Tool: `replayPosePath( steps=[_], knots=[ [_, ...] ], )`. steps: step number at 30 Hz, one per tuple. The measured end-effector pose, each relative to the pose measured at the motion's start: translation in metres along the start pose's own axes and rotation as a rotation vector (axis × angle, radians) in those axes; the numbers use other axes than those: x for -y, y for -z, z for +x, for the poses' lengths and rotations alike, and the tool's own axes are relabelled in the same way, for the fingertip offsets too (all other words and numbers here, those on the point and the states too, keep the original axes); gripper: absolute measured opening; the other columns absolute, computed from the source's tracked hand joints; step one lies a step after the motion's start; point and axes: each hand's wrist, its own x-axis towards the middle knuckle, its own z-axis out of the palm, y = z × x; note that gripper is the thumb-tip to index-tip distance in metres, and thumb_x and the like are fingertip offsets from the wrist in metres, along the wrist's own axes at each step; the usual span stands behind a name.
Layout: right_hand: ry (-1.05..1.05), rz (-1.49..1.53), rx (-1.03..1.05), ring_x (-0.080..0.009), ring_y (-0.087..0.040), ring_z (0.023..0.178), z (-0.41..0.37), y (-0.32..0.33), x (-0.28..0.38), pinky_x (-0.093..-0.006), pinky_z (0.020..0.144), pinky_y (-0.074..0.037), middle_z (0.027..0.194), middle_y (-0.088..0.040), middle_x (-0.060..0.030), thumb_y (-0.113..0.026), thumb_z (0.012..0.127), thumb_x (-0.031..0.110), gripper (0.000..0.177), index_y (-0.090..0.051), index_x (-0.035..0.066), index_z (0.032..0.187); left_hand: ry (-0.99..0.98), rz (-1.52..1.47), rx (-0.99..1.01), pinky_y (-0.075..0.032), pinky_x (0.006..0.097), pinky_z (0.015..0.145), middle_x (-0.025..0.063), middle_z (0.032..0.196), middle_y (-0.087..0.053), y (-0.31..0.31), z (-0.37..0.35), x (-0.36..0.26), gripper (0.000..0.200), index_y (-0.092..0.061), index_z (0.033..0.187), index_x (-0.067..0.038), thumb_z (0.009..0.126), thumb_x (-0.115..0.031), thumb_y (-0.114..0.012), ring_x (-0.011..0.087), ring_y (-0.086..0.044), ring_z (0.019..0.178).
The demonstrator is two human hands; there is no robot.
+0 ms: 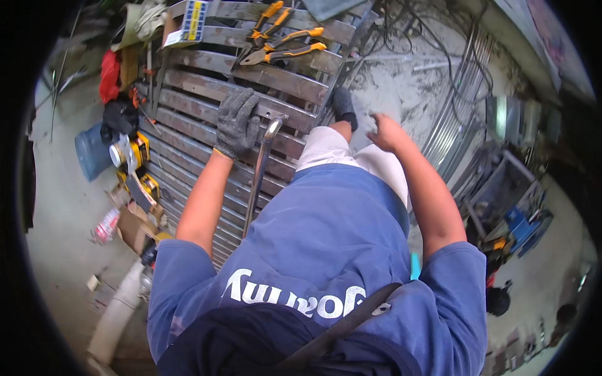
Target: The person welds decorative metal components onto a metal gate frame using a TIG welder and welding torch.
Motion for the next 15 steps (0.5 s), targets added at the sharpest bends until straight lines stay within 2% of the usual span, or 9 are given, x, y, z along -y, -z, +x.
replayPosePath(
  steps=[3, 4, 5, 6, 8, 11, 12, 13, 15],
  knots=[
    [-0.172, -0.157, 0.2, -0.0427, -0.067, 0.135, -0.015, 0.012, -0.073, -0.0465, 0.115, -0.053, 0.145, -0.069, -0.0287, -0.083, 0.089, 0.031, 0.073, -0.062, 0.0, 0.152, 0.088, 0.092, -0.014, -0.039, 0.0598, 0.125, 0.0197, 0.152, -0.063, 0.007, -0.005, -0.01, 0.052, -0.067, 0.143, -0.007, 0.094, -0.021, -0.073, 0.0436, -0.057, 0.143],
    [-0.168, -0.186, 0.122, -0.0416, -0.073, 0.124, -0.026, 0.015, -0.101, -0.0454, 0.105, -0.058, 0.13, -0.075, -0.0292, -0.085, 0.087, 0.03, 0.073, -0.063, -0.002, 0.149, 0.132, 0.142, -0.063, -0.04, 0.0593, 0.124, 0.0184, 0.148, -0.065, 0.017, -0.008, -0.017, 0.047, -0.069, 0.139, -0.008, 0.094, -0.019, -0.074, 0.0429, -0.058, 0.142],
    [-0.292, -0.146, 0.066, -0.0425, -0.073, 0.123, -0.042, 0.025, -0.116, -0.045, 0.106, -0.058, 0.127, -0.076, -0.0297, -0.085, 0.088, 0.03, 0.072, -0.064, -0.003, 0.148, 0.196, 0.178, -0.156, -0.041, 0.0586, 0.123, 0.0185, 0.146, -0.065, 0.029, -0.015, -0.025, 0.045, -0.07, 0.137, -0.008, 0.094, -0.018, -0.075, 0.0424, -0.058, 0.14],
    [-0.285, -0.173, -0.014, -0.043, -0.074, 0.121, -0.052, 0.028, -0.148, -0.0448, 0.106, -0.059, 0.125, -0.077, -0.0305, -0.086, 0.088, 0.033, 0.074, -0.063, -0.005, 0.148, 0.258, 0.217, -0.255, -0.042, 0.0579, 0.122, 0.0185, 0.144, -0.066, 0.043, -0.023, -0.035, 0.043, -0.07, 0.135, -0.008, 0.094, -0.017, -0.075, 0.0419, -0.059, 0.139],
    [-0.324, -0.281, -0.049, -0.0437, -0.072, 0.128, -0.065, 0.04, -0.197, -0.0454, 0.11, -0.057, 0.133, -0.074, -0.0319, -0.085, 0.088, 0.038, 0.074, -0.067, -0.006, 0.144, 0.372, 0.256, -0.427, -0.045, 0.0551, 0.118, 0.0199, 0.138, -0.067, 0.082, -0.034, -0.069, 0.035, -0.071, 0.13, -0.006, 0.096, -0.013, -0.076, 0.0415, -0.061, 0.134],
    [-0.262, -0.444, 0.117, -0.0409, -0.07, 0.133, -0.089, 0.07, -0.221, -0.0446, 0.112, -0.057, 0.138, -0.073, -0.0307, -0.085, 0.088, 0.036, 0.071, -0.068, -0.007, 0.142, 0.597, 0.486, -0.633, -0.047, 0.0533, 0.116, 0.021, 0.136, -0.067, 0.103, -0.103, -0.114, 0.031, -0.07, 0.129, -0.004, 0.1, -0.013, -0.073, 0.0422, -0.062, 0.133],
    [-0.219, -0.489, 0.139, -0.0415, -0.07, 0.133, -0.093, 0.075, -0.229, -0.0449, 0.112, -0.057, 0.138, -0.073, -0.0302, -0.084, 0.089, 0.034, 0.068, -0.068, -0.005, 0.143, 0.663, 0.5, -0.696, -0.047, 0.0533, 0.116, 0.0211, 0.137, -0.067, 0.105, -0.118, -0.144, 0.03, -0.07, 0.13, -0.004, 0.101, -0.014, -0.073, 0.0424, -0.062, 0.133],
    [-0.195, -0.501, 0.156, -0.0451, -0.068, 0.133, -0.106, 0.085, -0.21, -0.0479, 0.113, -0.056, 0.137, -0.072, -0.032, -0.081, 0.09, 0.033, 0.064, -0.07, -0.007, 0.139, 0.73, 0.516, -0.757, -0.047, 0.0534, 0.116, 0.0211, 0.137, -0.067, 0.108, -0.135, -0.182, 0.03, -0.07, 0.13, -0.004, 0.102, -0.016, -0.073, 0.0425, -0.061, 0.133],
    [-0.14, -0.524, 0.184, -0.0448, -0.068, 0.132, -0.11, 0.092, -0.208, -0.0471, 0.113, -0.056, 0.137, -0.073, -0.0311, -0.083, 0.091, 0.034, 0.069, -0.066, -0.006, 0.145, 0.85, 0.537, -0.815, -0.047, 0.0534, 0.116, 0.0213, 0.139, -0.066, 0.097, -0.174, -0.259, 0.032, -0.07, 0.131, -0.004, 0.103, -0.02, -0.073, 0.0423, -0.061, 0.133]
  ],
)
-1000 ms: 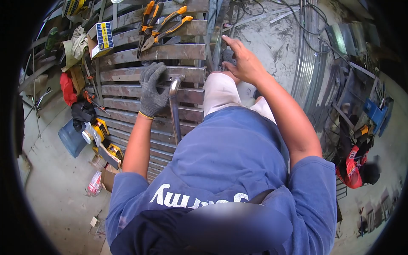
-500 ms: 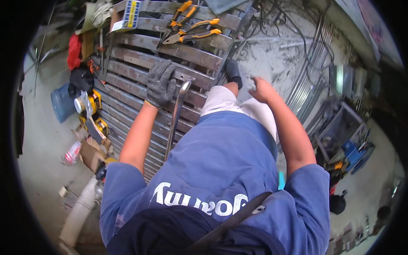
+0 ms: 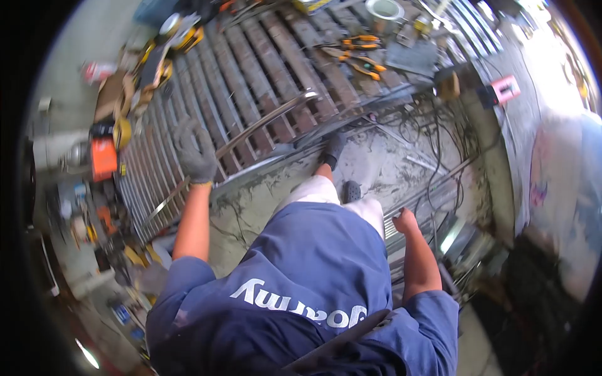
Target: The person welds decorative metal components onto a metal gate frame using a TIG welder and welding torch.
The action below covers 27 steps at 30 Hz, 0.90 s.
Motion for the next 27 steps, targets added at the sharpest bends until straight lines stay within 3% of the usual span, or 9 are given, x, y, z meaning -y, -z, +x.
replayPosePath(
  steps=[7, 8, 10, 13, 16, 17, 20, 24, 27],
  knots=[
    [0.24, -0.349, 0.078, -0.0408, -0.075, 0.122, 0.03, -0.009, 0.014, -0.0446, 0.104, -0.06, 0.125, -0.078, -0.0279, -0.084, 0.093, 0.041, 0.067, -0.068, 0.001, 0.144, 0.169, 0.034, 0.43, -0.036, 0.06, 0.127, 0.0185, 0.148, -0.062, 0.14, -0.266, -0.07, 0.046, -0.07, 0.137, -0.008, 0.096, -0.029, -0.075, 0.0438, -0.051, 0.146],
    [0.306, -0.416, 0.088, -0.0409, -0.075, 0.122, 0.039, -0.011, 0.019, -0.0444, 0.104, -0.06, 0.125, -0.078, -0.0278, -0.084, 0.093, 0.042, 0.066, -0.069, 0.002, 0.143, 0.119, 0.103, 0.506, -0.039, 0.0577, 0.127, 0.0179, 0.15, -0.062, 0.158, -0.295, -0.077, 0.049, -0.068, 0.141, -0.007, 0.098, -0.03, -0.074, 0.0427, -0.053, 0.147],
    [0.424, -0.625, 0.111, -0.0413, -0.074, 0.124, 0.047, -0.006, 0.055, -0.0441, 0.108, -0.059, 0.128, -0.078, -0.0277, -0.082, 0.093, 0.045, 0.068, -0.069, 0.001, 0.143, 0.353, 0.034, 0.576, -0.047, 0.0511, 0.121, 0.0191, 0.157, -0.059, 0.188, -0.358, -0.09, 0.055, -0.064, 0.147, -0.004, 0.1, -0.032, -0.072, 0.0413, -0.058, 0.143],
    [0.536, -0.751, 0.077, -0.0417, -0.074, 0.125, 0.049, -0.005, 0.122, -0.0431, 0.113, -0.056, 0.13, -0.077, -0.0281, -0.079, 0.093, 0.049, 0.071, -0.069, -0.002, 0.142, 0.905, -0.067, 0.494, -0.054, 0.0482, 0.113, 0.0207, 0.158, -0.058, 0.231, -0.414, -0.111, 0.058, -0.059, 0.15, -0.003, 0.102, -0.033, -0.071, 0.0413, -0.063, 0.139],
    [0.683, -0.748, 0.066, -0.0412, -0.075, 0.122, 0.045, -0.016, 0.207, -0.0436, 0.111, -0.056, 0.124, -0.078, -0.0285, -0.079, 0.094, 0.048, 0.071, -0.067, -0.003, 0.142, 1.085, -0.02, 0.453, -0.055, 0.0479, 0.112, 0.0236, 0.16, -0.056, 0.26, -0.475, -0.106, 0.064, -0.054, 0.155, -0.002, 0.103, -0.036, -0.07, 0.0406, -0.063, 0.14],
    [0.807, -0.888, 0.062, -0.0406, -0.076, 0.118, 0.087, -0.036, 0.216, -0.0439, 0.108, -0.057, 0.117, -0.08, -0.0281, -0.079, 0.095, 0.045, 0.069, -0.065, -0.004, 0.142, 1.116, -0.017, 0.419, -0.055, 0.0484, 0.113, 0.0244, 0.16, -0.056, 0.271, -0.488, -0.105, 0.064, -0.053, 0.156, -0.002, 0.103, -0.034, -0.07, 0.0415, -0.062, 0.141],
    [0.938, -1.054, 0.083, -0.0403, -0.077, 0.116, 0.055, -0.074, 0.319, -0.0438, 0.108, -0.057, 0.109, -0.081, -0.0256, -0.079, 0.096, 0.042, 0.068, -0.064, -0.003, 0.144, 1.165, -0.023, 0.234, -0.055, 0.0492, 0.112, 0.0249, 0.159, -0.057, 0.306, -0.523, -0.1, 0.063, -0.053, 0.155, -0.003, 0.101, -0.028, -0.073, 0.043, -0.061, 0.141],
    [0.97, -1.187, 0.145, -0.0441, -0.064, 0.14, -0.041, -0.164, 0.456, -0.0503, 0.119, -0.052, 0.145, -0.069, -0.0287, -0.08, 0.095, 0.042, 0.071, -0.062, 0.001, 0.15, 1.26, 0.039, 0.066, -0.051, 0.0492, 0.118, 0.0254, 0.158, -0.058, 0.347, -0.614, -0.088, 0.063, -0.054, 0.154, -0.001, 0.099, -0.021, -0.075, 0.044, -0.058, 0.144],
    [1.174, -1.263, 0.191, -0.0445, -0.064, 0.137, -0.084, -0.254, 0.529, -0.0508, 0.116, -0.052, 0.145, -0.068, -0.0287, -0.083, 0.092, 0.042, 0.074, -0.062, 0.001, 0.15, 1.355, 0.143, -0.006, -0.047, 0.0482, 0.123, 0.0268, 0.153, -0.06, 0.377, -0.69, -0.08, 0.058, -0.056, 0.151, -0.001, 0.099, -0.017, -0.076, 0.0449, -0.056, 0.146]
  ],
)
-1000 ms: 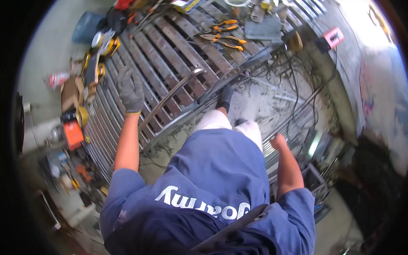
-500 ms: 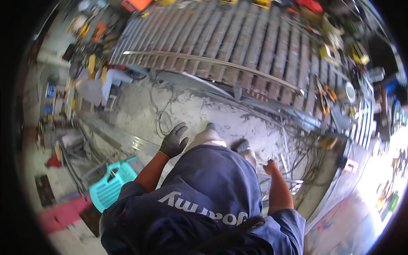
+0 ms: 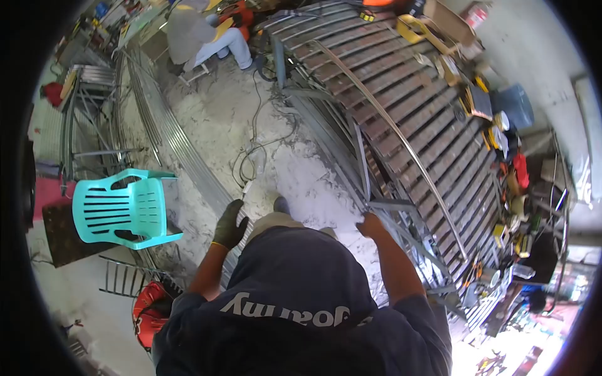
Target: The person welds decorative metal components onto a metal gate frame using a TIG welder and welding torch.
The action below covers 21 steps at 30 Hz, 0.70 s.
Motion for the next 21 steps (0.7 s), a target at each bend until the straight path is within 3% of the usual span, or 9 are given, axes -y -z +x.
replayPosePath(
  steps=[5, 6, 9, 10, 13, 17, 20, 21],
  knots=[
    [0.229, 0.032, 0.049, -0.044, -0.07, 0.126, 0.063, 0.13, 0.174, -0.0506, 0.108, -0.056, 0.14, -0.071, -0.0264, -0.083, 0.095, 0.036, 0.068, -0.063, 0.005, 0.152, 0.236, 0.015, -0.2, -0.055, 0.0477, 0.112, 0.0253, 0.153, -0.06, 0.063, 0.008, 0.073, 0.061, -0.053, 0.156, -0.003, 0.099, -0.014, -0.074, 0.0431, -0.064, 0.133],
    [0.292, 0.022, 0.027, -0.0433, -0.071, 0.124, 0.074, 0.144, 0.197, -0.0501, 0.107, -0.057, 0.139, -0.071, -0.0258, -0.082, 0.096, 0.035, 0.067, -0.063, 0.005, 0.152, 0.207, 0.052, -0.279, -0.059, 0.0466, 0.104, 0.0231, 0.152, -0.06, 0.069, 0.011, 0.088, 0.063, -0.052, 0.158, -0.005, 0.1, -0.014, -0.074, 0.039, -0.068, 0.124],
    [0.333, 0.122, 0.056, -0.0431, -0.068, 0.129, 0.095, 0.2, 0.261, -0.0508, 0.109, -0.054, 0.139, -0.071, -0.0229, -0.083, 0.096, 0.033, 0.061, -0.066, 0.007, 0.148, 0.261, 0.019, -0.358, -0.059, 0.0459, 0.103, 0.0215, 0.151, -0.059, 0.089, 0.03, 0.106, 0.063, -0.052, 0.158, -0.005, 0.1, -0.014, -0.074, 0.0361, -0.068, 0.118],
    [0.354, 0.167, 0.067, -0.038, -0.073, 0.12, 0.105, 0.216, 0.278, -0.0474, 0.104, -0.056, 0.13, -0.075, -0.0215, -0.083, 0.096, 0.03, 0.061, -0.066, 0.005, 0.149, 0.232, 0.063, -0.383, -0.059, 0.0452, 0.101, 0.0202, 0.15, -0.059, 0.092, 0.038, 0.11, 0.064, -0.051, 0.159, -0.005, 0.1, -0.015, -0.075, 0.0349, -0.068, 0.116],
    [0.38, 0.291, 0.133, -0.0276, -0.074, 0.112, 0.137, 0.272, 0.327, -0.0423, 0.098, -0.059, 0.127, -0.077, -0.0163, -0.08, 0.101, 0.025, 0.056, -0.064, 0.002, 0.15, 0.346, -0.03, -0.363, -0.049, 0.05, 0.12, 0.0271, 0.155, -0.058, 0.098, 0.059, 0.107, 0.06, -0.054, 0.157, -0.002, 0.104, -0.024, -0.072, 0.0455, -0.058, 0.143],
    [0.564, 0.468, 0.002, -0.0245, -0.077, 0.096, 0.228, 0.343, 0.372, -0.0399, 0.085, -0.062, 0.115, -0.079, -0.019, -0.078, 0.102, 0.019, 0.075, -0.042, -0.007, 0.163, 0.377, -0.033, -0.334, -0.048, 0.0488, 0.122, 0.0269, 0.157, -0.058, 0.094, 0.092, 0.097, 0.064, -0.053, 0.157, -0.003, 0.1, -0.021, -0.075, 0.0456, -0.056, 0.146],
    [0.449, 0.896, -0.037, -0.0247, -0.079, 0.09, 0.28, 0.419, 0.423, -0.0393, 0.08, -0.063, 0.117, -0.078, -0.0207, -0.075, 0.105, 0.019, 0.082, -0.031, -0.008, 0.168, 0.401, 0.036, -0.32, -0.047, 0.0491, 0.122, 0.0274, 0.157, -0.057, 0.093, 0.122, 0.089, 0.066, -0.052, 0.157, -0.002, 0.098, -0.018, -0.076, 0.0464, -0.055, 0.145],
    [0.42, 1.017, -0.039, -0.0255, -0.079, 0.09, 0.307, 0.441, 0.434, -0.0396, 0.079, -0.064, 0.117, -0.077, -0.0199, -0.074, 0.106, 0.019, 0.076, -0.035, -0.007, 0.165, 0.416, 0.045, -0.331, -0.047, 0.0495, 0.122, 0.0278, 0.157, -0.057, 0.091, 0.133, 0.088, 0.066, -0.052, 0.157, -0.002, 0.097, -0.018, -0.076, 0.0466, -0.055, 0.145]
  ],
)
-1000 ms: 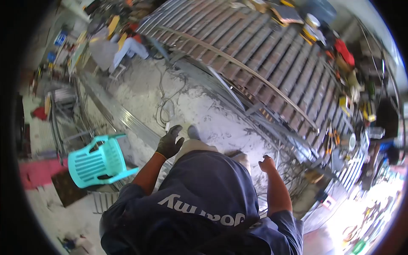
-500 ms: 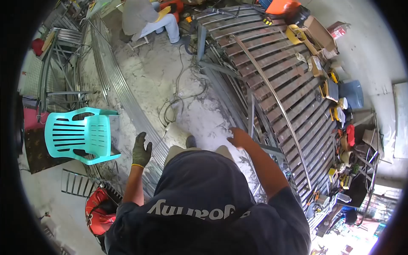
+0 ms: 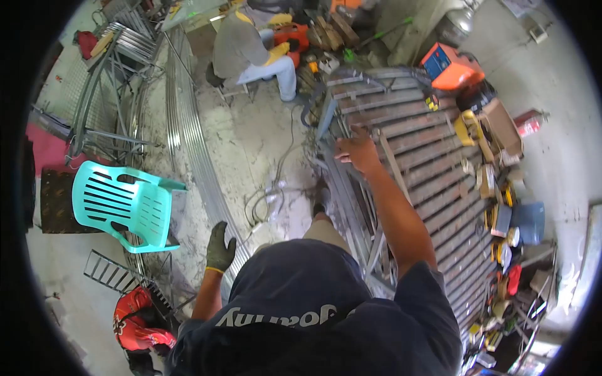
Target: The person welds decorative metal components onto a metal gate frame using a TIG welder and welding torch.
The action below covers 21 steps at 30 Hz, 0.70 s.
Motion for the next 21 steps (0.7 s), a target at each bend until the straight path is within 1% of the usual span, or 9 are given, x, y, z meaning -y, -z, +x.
replayPosePath(
  steps=[2, 3, 5, 10, 12, 14, 17, 20, 21],
  knots=[
    [-0.037, 0.227, -0.064, -0.0271, -0.079, 0.091, 0.078, 0.023, 0.018, -0.0403, 0.078, -0.064, 0.116, -0.077, -0.0183, -0.07, 0.108, 0.02, 0.063, -0.044, -0.006, 0.159, 0.036, -0.005, -0.02, -0.047, 0.05, 0.122, 0.0289, 0.156, -0.057, -0.008, 0.019, -0.014, 0.067, -0.052, 0.155, 0.0, 0.095, -0.016, -0.077, 0.0471, -0.055, 0.145],
    [-0.067, 0.335, 0.008, -0.0279, -0.079, 0.09, 0.129, 0.045, 0.006, -0.0424, 0.079, -0.065, 0.115, -0.076, -0.0178, -0.067, 0.109, 0.022, 0.043, -0.055, -0.003, 0.142, 0.056, 0.009, -0.031, -0.046, 0.0505, 0.123, 0.0297, 0.155, -0.057, -0.014, 0.028, -0.021, 0.067, -0.052, 0.154, 0.001, 0.094, -0.015, -0.077, 0.0478, -0.055, 0.145],
    [-0.163, 0.56, -0.03, -0.0303, -0.078, 0.09, 0.222, 0.076, -0.015, -0.0447, 0.078, -0.065, 0.111, -0.075, -0.0175, -0.066, 0.11, 0.022, 0.03, -0.058, 0.0, 0.128, 0.113, 0.019, -0.019, -0.046, 0.0512, 0.123, 0.0301, 0.156, -0.056, -0.023, 0.049, -0.041, 0.07, -0.05, 0.156, 0.001, 0.093, -0.017, -0.078, 0.049, -0.054, 0.145],
    [-0.428, 0.763, -0.313, -0.0391, -0.076, 0.094, 0.365, 0.107, -0.023, -0.0526, 0.081, -0.068, 0.119, -0.071, -0.0254, -0.07, 0.106, 0.033, 0.05, -0.053, 0.002, 0.14, 0.162, -0.06, 0.008, -0.047, 0.0493, 0.122, 0.0295, 0.153, -0.058, -0.037, 0.116, -0.115, 0.072, -0.05, 0.156, 0.0, 0.094, -0.019, -0.079, 0.0476, -0.055, 0.144],
    [-0.701, 1.009, -0.268, -0.042, -0.076, 0.092, 0.419, 0.131, -0.043, -0.0502, 0.074, -0.07, 0.116, -0.07, -0.0271, -0.074, 0.102, 0.042, 0.056, -0.054, 0.001, 0.135, 0.149, -0.003, 0.014, -0.046, 0.0486, 0.123, 0.0295, 0.153, -0.058, -0.044, 0.136, -0.134, 0.069, -0.053, 0.153, 0.002, 0.094, -0.02, -0.08, 0.0466, -0.054, 0.146],
    [-0.679, 0.912, -0.406, -0.0376, -0.076, 0.084, 0.435, 0.121, -0.034, -0.0423, 0.064, -0.068, 0.109, -0.073, -0.0225, -0.076, 0.098, 0.046, 0.057, -0.059, 0.002, 0.129, 0.219, -0.03, 0.015, -0.046, 0.049, 0.124, 0.0294, 0.153, -0.058, -0.042, 0.148, -0.155, 0.068, -0.054, 0.152, 0.002, 0.094, -0.021, -0.08, 0.0466, -0.053, 0.147],
    [-0.717, 0.822, -0.573, -0.0373, -0.075, 0.079, 0.489, 0.116, -0.06, -0.0431, 0.06, -0.067, 0.103, -0.073, -0.0193, -0.08, 0.096, 0.044, 0.052, -0.063, 0.003, 0.124, 0.295, -0.036, 0.052, -0.046, 0.0495, 0.124, 0.0297, 0.155, -0.057, -0.029, 0.147, -0.178, 0.069, -0.054, 0.153, 0.002, 0.094, -0.023, -0.079, 0.0472, -0.052, 0.148],
    [-0.799, 0.861, -0.854, -0.0378, -0.076, 0.081, 0.502, 0.107, -0.041, -0.0474, 0.062, -0.068, 0.098, -0.073, -0.019, -0.093, 0.084, 0.027, 0.052, -0.065, 0.001, 0.12, 0.299, 0.019, 0.071, -0.048, 0.0503, 0.122, 0.0295, 0.155, -0.055, -0.026, 0.134, -0.169, 0.069, -0.053, 0.153, 0.001, 0.094, -0.023, -0.08, 0.0481, -0.054, 0.145],
    [-0.862, 0.898, -0.943, -0.0366, -0.075, 0.08, 0.514, 0.108, -0.046, -0.0481, 0.062, -0.068, 0.096, -0.074, -0.019, -0.094, 0.082, 0.026, 0.049, -0.068, 0.001, 0.114, 0.293, 0.043, 0.068, -0.049, 0.0506, 0.12, 0.0294, 0.155, -0.055, -0.021, 0.132, -0.166, 0.069, -0.052, 0.153, 0.0, 0.094, -0.023, -0.08, 0.0485, -0.055, 0.143]
  ],
)
